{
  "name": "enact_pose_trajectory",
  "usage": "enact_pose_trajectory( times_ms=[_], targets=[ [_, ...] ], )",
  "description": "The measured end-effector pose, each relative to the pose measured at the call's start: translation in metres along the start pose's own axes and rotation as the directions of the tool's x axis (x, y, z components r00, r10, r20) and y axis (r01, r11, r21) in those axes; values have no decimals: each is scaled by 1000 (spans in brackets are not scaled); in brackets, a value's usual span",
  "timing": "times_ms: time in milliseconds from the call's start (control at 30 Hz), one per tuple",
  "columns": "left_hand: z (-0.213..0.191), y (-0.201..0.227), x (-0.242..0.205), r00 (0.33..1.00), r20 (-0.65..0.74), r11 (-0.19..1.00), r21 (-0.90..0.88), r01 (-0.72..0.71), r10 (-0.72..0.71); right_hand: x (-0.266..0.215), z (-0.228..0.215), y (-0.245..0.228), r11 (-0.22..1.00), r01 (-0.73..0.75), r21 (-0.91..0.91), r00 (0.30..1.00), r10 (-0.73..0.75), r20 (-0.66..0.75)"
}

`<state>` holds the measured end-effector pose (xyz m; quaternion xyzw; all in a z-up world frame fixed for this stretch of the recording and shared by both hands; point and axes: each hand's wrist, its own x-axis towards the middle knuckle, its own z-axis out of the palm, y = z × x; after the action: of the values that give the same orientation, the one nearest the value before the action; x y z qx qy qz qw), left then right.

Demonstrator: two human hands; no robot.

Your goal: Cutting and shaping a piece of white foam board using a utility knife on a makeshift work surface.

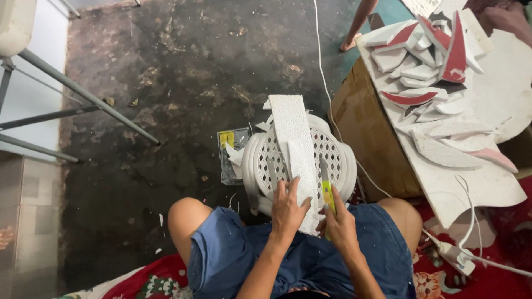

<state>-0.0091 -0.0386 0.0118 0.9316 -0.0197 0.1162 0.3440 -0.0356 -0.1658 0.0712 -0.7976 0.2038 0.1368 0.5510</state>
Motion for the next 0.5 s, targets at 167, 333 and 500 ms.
enact_pose_trajectory(
  times_ms=[167,333,500],
  targets=[
    [11,0,1,1000,21,996,-91,17,-15,5,-6,-11,998,31,-49,999,-31,9],
    [-16,20,18,965,161,948,-211,240,-208,13,-9,2,997,49,-54,998,-51,-32],
    [-10,15,29,951,194,956,-121,267,-241,34,4,16,983,151,104,986,-143,-88]
  ],
)
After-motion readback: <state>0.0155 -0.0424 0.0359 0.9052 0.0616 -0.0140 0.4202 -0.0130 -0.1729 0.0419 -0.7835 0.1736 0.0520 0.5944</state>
